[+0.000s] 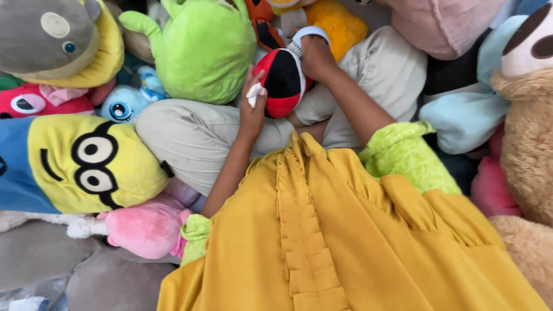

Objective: The person is sitting on the floor and using a lint roller to clean a variety of plush toys from a large pile.

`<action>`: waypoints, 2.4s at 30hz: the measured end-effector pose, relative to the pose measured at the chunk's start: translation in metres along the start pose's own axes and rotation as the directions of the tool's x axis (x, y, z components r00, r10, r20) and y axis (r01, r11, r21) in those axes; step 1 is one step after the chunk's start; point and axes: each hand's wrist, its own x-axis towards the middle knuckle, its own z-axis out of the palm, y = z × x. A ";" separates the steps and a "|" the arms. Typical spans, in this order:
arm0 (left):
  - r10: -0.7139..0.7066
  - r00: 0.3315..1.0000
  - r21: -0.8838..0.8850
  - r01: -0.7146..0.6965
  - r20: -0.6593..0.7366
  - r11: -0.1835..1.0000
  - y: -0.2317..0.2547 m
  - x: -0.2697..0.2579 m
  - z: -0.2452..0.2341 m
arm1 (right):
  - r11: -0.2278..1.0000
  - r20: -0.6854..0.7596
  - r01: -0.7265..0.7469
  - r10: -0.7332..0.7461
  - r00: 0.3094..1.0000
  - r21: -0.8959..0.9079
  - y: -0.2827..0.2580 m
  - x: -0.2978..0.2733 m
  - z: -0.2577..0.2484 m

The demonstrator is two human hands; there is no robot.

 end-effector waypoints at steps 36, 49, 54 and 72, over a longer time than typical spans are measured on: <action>-0.048 0.870 0.327 0.235 -0.492 0.915 -0.070 0.025 0.008 | 0.999 -0.097 0.040 -0.037 0.995 0.029 0.007 -0.061 0.004; -0.107 0.872 0.157 0.205 -0.478 0.966 -0.062 -0.024 -0.043 | 0.922 -0.198 0.355 -0.381 0.903 -0.156 -0.124 -0.060 0.054; -0.150 0.905 0.169 0.233 -0.398 0.958 -0.060 -0.021 -0.041 | 0.907 -0.029 -0.041 0.031 0.999 -0.418 0.104 0.014 0.133; -0.393 0.885 -0.148 0.366 -0.249 0.919 -0.039 -0.019 -0.048 | 0.944 0.187 0.010 0.055 0.981 -0.331 0.073 0.053 0.085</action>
